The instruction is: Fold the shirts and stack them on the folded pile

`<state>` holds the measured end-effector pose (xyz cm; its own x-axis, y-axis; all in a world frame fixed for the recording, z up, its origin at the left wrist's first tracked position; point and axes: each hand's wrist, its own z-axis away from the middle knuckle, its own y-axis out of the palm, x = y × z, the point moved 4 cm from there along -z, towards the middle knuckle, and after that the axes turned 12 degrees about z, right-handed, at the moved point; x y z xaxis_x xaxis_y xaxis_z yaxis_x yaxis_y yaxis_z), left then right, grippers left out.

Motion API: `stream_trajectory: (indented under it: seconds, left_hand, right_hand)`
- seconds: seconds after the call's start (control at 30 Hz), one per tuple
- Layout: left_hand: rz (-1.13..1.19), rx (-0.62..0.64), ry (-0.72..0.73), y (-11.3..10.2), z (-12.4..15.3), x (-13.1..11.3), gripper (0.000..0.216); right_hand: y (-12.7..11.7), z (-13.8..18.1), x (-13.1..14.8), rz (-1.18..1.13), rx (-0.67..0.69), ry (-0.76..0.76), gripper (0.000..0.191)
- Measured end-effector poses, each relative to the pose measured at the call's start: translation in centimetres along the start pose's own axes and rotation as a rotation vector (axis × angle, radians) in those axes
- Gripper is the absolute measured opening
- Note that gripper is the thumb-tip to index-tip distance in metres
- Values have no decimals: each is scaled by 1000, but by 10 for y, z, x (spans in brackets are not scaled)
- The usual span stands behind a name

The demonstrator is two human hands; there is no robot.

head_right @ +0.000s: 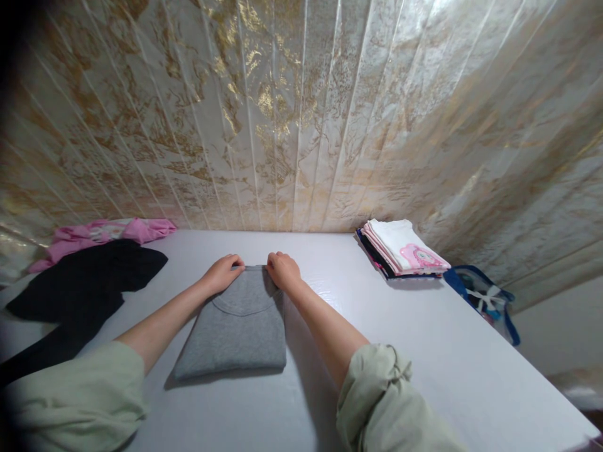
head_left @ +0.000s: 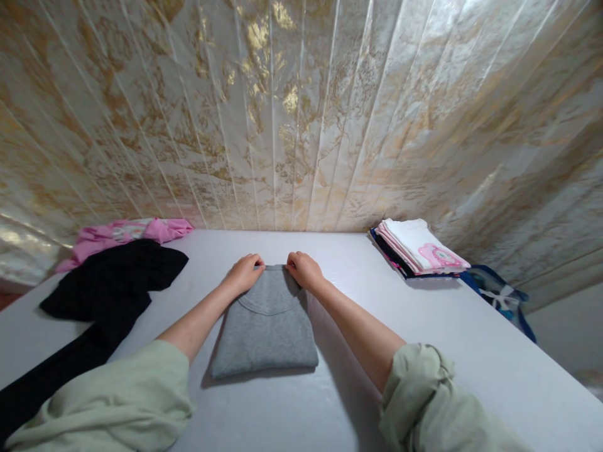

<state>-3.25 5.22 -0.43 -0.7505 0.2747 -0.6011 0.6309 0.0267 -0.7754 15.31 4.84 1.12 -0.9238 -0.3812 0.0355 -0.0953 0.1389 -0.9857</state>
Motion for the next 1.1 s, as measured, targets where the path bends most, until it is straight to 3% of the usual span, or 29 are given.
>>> stream_trajectory:
  seconds: [0.13, 0.27, 0.43, 0.57, 0.73, 0.87, 1.1]
  left_hand:
    - [-25, -23, -58, -1, -2, -1, 12]
    - [-92, -69, -61, -6, 6, -17, 14]
    - [-160, -133, 103, -14, 48, -54, 30]
    - [-221, -12, 149, -2, 94, -77, 42]
    - [-300, 174, 103, 17, 131, -94, 70]
    - [-295, 251, 112, 25, 139, -95, 67]
    - [-273, 235, 128, 28, 139, -89, 66]
  right_hand:
    - [3, -5, 0, -4, -1, 41, 13]
    - [1, -4, 1, 0, 2, 51, 15]
    - [-20, 10, 9, -16, -66, -30, 22]
    - [-31, 18, 33, 28, -144, -142, 26]
    - [-18, 4, 50, 66, 5, -94, 19]
    - [-14, -5, 48, 5, 46, -43, 17]
    - [-13, -6, 44, -65, 63, -72, 19]
